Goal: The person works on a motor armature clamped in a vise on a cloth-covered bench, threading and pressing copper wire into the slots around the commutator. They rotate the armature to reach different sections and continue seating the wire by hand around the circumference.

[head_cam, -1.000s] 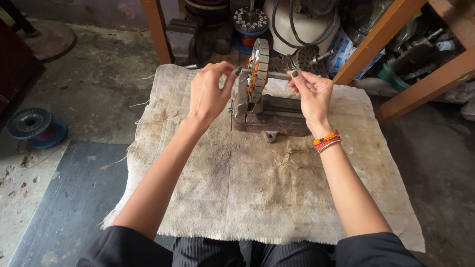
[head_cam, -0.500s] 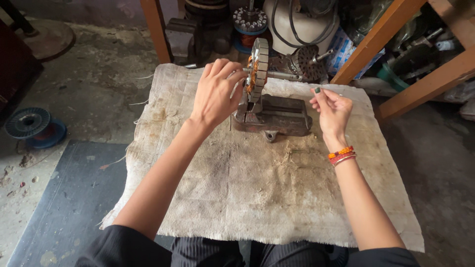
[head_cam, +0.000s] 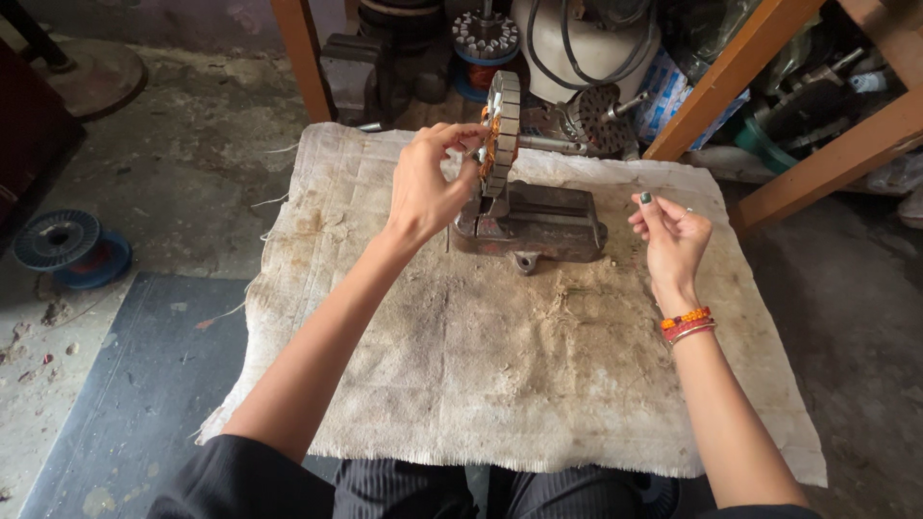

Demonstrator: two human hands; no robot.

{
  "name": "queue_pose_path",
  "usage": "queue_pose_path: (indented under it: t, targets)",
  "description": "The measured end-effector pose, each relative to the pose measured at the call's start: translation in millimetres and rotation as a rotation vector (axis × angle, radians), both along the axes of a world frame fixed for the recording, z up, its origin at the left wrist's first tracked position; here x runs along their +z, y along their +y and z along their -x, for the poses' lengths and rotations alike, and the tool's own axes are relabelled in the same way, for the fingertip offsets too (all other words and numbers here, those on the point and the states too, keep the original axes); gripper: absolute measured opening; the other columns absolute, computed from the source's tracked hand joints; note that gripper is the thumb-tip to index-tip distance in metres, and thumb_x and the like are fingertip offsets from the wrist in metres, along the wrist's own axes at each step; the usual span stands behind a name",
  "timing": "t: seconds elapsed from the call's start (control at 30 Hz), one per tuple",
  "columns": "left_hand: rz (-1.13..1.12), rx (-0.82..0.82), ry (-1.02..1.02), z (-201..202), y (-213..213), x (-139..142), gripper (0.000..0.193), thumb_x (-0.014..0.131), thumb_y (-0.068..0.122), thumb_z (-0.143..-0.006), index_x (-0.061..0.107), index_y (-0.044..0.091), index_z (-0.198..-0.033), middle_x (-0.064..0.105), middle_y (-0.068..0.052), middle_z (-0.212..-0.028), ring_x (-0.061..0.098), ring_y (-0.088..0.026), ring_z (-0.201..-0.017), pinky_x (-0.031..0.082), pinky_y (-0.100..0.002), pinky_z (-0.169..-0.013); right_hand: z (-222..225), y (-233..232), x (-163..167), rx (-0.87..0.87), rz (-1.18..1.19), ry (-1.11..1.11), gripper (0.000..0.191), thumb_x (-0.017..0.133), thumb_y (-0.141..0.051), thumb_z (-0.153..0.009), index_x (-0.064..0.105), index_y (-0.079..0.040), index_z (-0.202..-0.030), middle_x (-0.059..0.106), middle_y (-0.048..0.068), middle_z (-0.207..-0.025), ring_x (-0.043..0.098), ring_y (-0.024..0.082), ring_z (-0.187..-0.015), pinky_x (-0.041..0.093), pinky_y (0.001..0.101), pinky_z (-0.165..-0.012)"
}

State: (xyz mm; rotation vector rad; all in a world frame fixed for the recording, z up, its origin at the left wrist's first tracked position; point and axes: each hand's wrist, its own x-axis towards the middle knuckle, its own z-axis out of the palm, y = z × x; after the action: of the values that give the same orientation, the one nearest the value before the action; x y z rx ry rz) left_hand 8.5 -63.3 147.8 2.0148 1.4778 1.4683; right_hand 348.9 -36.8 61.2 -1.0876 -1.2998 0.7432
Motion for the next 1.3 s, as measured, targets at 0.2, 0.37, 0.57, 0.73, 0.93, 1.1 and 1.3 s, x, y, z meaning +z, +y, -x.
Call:
queue_pose_path:
  t: [0.2,0.37,0.57,0.73,0.93,1.1,1.3]
  targets:
    - [0.08,-0.015,-0.165,-6,4,-7,0.046,0.056,0.001,-0.078,0.072,0.013,-0.12,0.076,-0.006,-0.105,0.07,-0.017,-0.094,0.059,-0.035,-0.081,-3,-4,-4,-0.016,0.017,0.008,0.022,0.069,-0.018,-0.105,0.077,0.002,-0.107,0.07,0.002,-0.081,0.059,0.005,-0.069,0.044,0.0193,-0.062]
    - [0.05,-0.017,-0.195,-6,0,-6,0.047,0.056,-0.001,-0.079,0.068,0.011,-0.123,0.076,-0.005,-0.101,0.071,-0.016,-0.09,0.057,-0.034,-0.087,-6,-5,-10,-0.027,0.018,0.048,0.02,0.07,-0.017,-0.104,0.076,0.002,-0.107,0.07,0.003,-0.082,0.06,0.006,-0.07,0.045,0.0195,-0.063]
    - [-0.363,0.084,0.143,-19,-19,8,0.037,0.063,0.001,-0.089,0.062,0.004,-0.127,0.067,-0.009,-0.123,0.065,-0.021,-0.106,0.056,-0.032,-0.091,-15,-6,-13,-0.047,0.015,0.078,0.019,0.07,-0.015,-0.104,0.076,0.003,-0.105,0.071,0.004,-0.082,0.061,0.007,-0.07,0.045,0.0198,-0.063]
    - [-0.421,-0.024,0.597,-51,-19,2,0.043,0.055,-0.005,-0.09,0.06,0.002,-0.132,0.062,-0.013,-0.141,0.063,-0.02,-0.109,0.055,-0.034,-0.095,-19,-9,-12,-0.066,0.012,0.078,0.018,0.071,-0.014,-0.103,0.076,0.002,-0.107,0.072,0.005,-0.083,0.062,0.008,-0.07,0.047,0.0204,-0.063]
    - [-0.386,0.036,1.051,-96,-9,-22,0.057,0.056,0.005,-0.092,0.045,0.0,-0.148,0.05,-0.019,-0.151,0.06,-0.023,-0.105,0.056,-0.035,-0.086,-22,-13,-12,-0.026,-0.009,0.221,0.016,0.071,-0.013,-0.103,0.075,0.002,-0.106,0.072,0.004,-0.084,0.064,0.01,-0.072,0.048,0.023,-0.064]
    - [-0.274,0.008,0.918,-129,3,-32,0.07,0.061,0.004,-0.08,0.043,-0.004,-0.147,0.058,-0.02,-0.136,0.062,-0.026,-0.109,0.056,-0.038,-0.089,-28,-18,-7,0.024,0.023,0.39,0.016,0.071,-0.014,-0.104,0.075,0.001,-0.107,0.071,0.003,-0.085,0.064,0.01,-0.076,0.049,0.0232,-0.07]
    - [-0.079,-0.123,0.786,-150,14,-22,0.012,0.061,0.002,-0.089,0.067,0.002,-0.099,0.073,-0.017,-0.089,0.074,-0.027,-0.077,0.06,-0.038,-0.063,-12,-29,6,0.4,-0.103,0.223,0.041,0.076,-0.008,-0.092,0.065,-0.005,-0.131,0.067,0.003,-0.112,0.063,0.013,-0.1,0.052,0.0275,-0.088]
